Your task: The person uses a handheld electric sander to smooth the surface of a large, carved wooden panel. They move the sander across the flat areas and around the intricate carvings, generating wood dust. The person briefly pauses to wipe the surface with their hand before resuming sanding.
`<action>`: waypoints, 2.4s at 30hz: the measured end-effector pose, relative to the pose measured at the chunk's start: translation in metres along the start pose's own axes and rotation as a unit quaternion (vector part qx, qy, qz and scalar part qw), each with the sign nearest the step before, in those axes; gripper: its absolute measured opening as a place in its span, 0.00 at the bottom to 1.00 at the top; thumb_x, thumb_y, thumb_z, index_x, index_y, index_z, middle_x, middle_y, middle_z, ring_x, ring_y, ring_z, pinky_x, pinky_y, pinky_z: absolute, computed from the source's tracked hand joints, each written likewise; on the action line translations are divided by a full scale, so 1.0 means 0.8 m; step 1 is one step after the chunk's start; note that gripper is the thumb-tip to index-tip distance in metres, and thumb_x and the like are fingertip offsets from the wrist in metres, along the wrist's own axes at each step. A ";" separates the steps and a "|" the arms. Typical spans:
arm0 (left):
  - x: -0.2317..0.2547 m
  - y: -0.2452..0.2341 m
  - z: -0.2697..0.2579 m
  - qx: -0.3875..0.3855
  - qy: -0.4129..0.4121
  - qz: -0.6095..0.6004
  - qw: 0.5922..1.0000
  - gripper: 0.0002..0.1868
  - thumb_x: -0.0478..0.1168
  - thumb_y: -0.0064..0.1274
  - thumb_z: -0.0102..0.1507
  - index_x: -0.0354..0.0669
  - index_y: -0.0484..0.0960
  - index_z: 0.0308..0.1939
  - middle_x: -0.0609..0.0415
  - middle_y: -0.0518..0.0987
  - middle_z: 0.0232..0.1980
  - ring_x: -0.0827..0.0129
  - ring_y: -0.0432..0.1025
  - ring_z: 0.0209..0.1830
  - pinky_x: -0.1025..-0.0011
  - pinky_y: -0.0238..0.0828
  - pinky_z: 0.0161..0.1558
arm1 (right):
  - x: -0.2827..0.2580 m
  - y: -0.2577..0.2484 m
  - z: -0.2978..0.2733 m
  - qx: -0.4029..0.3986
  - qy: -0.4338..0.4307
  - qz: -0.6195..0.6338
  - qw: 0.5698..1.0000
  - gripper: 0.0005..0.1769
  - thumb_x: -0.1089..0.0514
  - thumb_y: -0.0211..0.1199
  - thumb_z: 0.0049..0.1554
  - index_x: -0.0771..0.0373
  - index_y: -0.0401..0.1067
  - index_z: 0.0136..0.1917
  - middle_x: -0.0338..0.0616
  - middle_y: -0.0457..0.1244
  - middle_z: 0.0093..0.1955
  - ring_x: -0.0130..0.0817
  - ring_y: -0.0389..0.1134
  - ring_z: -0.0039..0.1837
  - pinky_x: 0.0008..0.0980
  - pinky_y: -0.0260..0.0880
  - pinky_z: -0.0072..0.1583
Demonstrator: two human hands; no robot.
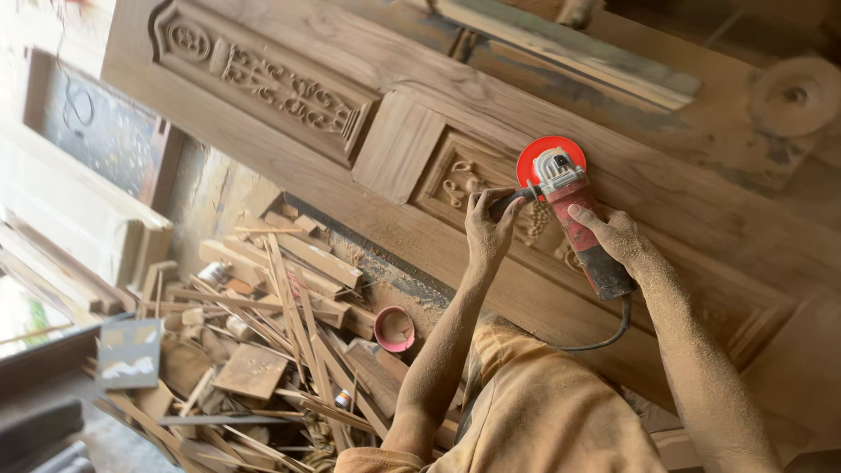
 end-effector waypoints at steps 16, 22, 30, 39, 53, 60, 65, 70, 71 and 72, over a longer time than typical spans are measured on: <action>0.053 0.194 -0.165 -0.137 0.028 0.036 0.990 0.15 0.44 0.65 0.63 0.45 0.84 0.51 0.51 0.74 0.50 0.65 0.76 0.48 0.67 0.79 0.50 | 0.220 -0.170 -0.117 0.072 0.026 0.052 0.996 0.40 0.23 0.63 0.47 0.63 0.77 0.48 0.46 0.68 0.35 0.35 0.69 0.35 0.38 0.71 0.38; 0.100 0.280 -0.229 -0.199 0.102 0.043 0.974 0.15 0.43 0.65 0.63 0.42 0.83 0.50 0.48 0.79 0.49 0.66 0.74 0.47 0.65 0.76 0.49 | 0.263 -0.239 -0.201 0.099 0.068 0.122 0.985 0.38 0.28 0.62 0.52 0.65 0.74 0.53 0.50 0.66 0.34 0.39 0.68 0.33 0.41 0.70 0.36; 0.101 0.411 -0.312 -0.293 0.174 0.088 0.936 0.15 0.47 0.65 0.64 0.42 0.85 0.49 0.52 0.85 0.43 0.71 0.71 0.41 0.68 0.73 0.44 | 0.357 -0.324 -0.277 0.172 0.089 0.183 0.964 0.37 0.28 0.60 0.54 0.66 0.74 0.54 0.53 0.68 0.36 0.40 0.70 0.34 0.40 0.71 0.37; 0.128 0.529 -0.392 -0.423 0.174 0.031 0.889 0.19 0.54 0.61 0.63 0.47 0.86 0.51 0.49 0.83 0.48 0.67 0.79 0.44 0.68 0.81 0.47 | 0.560 -0.393 -0.276 0.240 -0.041 0.350 0.905 0.31 0.33 0.61 0.68 0.64 0.70 0.63 0.46 0.66 0.52 0.37 0.67 0.45 0.38 0.69 0.46; 0.113 0.496 -0.260 -0.412 0.244 0.046 0.877 0.21 0.58 0.62 0.59 0.52 0.86 0.49 0.52 0.79 0.50 0.70 0.76 0.43 0.70 0.83 0.43 | 0.377 -0.277 -0.247 0.224 -0.031 0.434 0.872 0.33 0.35 0.56 0.68 0.68 0.66 0.64 0.55 0.66 0.45 0.48 0.70 0.40 0.48 0.74 0.44; 0.097 0.365 -0.169 -0.403 0.207 0.093 0.886 0.18 0.53 0.63 0.62 0.47 0.85 0.48 0.54 0.82 0.47 0.69 0.76 0.44 0.70 0.82 0.43 | 0.267 -0.166 -0.201 0.125 -0.061 0.426 0.894 0.34 0.34 0.56 0.62 0.68 0.68 0.59 0.54 0.66 0.40 0.44 0.70 0.37 0.46 0.76 0.41; 0.095 0.266 -0.102 -0.347 0.143 0.092 0.922 0.16 0.46 0.69 0.59 0.44 0.87 0.47 0.49 0.80 0.47 0.67 0.80 0.44 0.70 0.80 0.45 | 0.209 -0.088 -0.177 0.123 0.000 0.412 0.903 0.35 0.33 0.56 0.60 0.69 0.69 0.57 0.54 0.67 0.40 0.43 0.72 0.38 0.44 0.76 0.42; 0.073 0.188 -0.044 -0.328 0.159 0.062 0.929 0.15 0.44 0.68 0.59 0.44 0.87 0.47 0.50 0.80 0.47 0.66 0.80 0.44 0.70 0.80 0.45 | 0.145 -0.017 -0.148 0.092 -0.013 0.409 0.908 0.31 0.34 0.57 0.60 0.66 0.69 0.56 0.52 0.65 0.37 0.41 0.70 0.35 0.43 0.73 0.39; 0.064 0.174 -0.032 -0.328 0.155 0.076 0.929 0.15 0.44 0.68 0.59 0.44 0.87 0.47 0.50 0.79 0.47 0.66 0.79 0.43 0.71 0.80 0.45 | 0.136 -0.005 -0.141 0.087 -0.014 0.405 0.910 0.30 0.34 0.56 0.60 0.65 0.67 0.55 0.52 0.65 0.37 0.41 0.70 0.35 0.43 0.73 0.38; 0.056 0.160 -0.019 -0.328 0.151 0.089 0.928 0.16 0.45 0.67 0.59 0.44 0.86 0.47 0.51 0.78 0.47 0.67 0.79 0.43 0.72 0.81 0.44 | 0.123 0.008 -0.134 0.076 -0.031 0.388 0.918 0.31 0.34 0.56 0.60 0.65 0.68 0.55 0.51 0.65 0.36 0.40 0.70 0.35 0.42 0.74 0.38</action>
Point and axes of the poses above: each hand's wrist, its own z-axis towards the middle knuckle, its own y-axis out of the palm, x = y × z, the point moved 9 cm from there along z, towards the middle knuckle
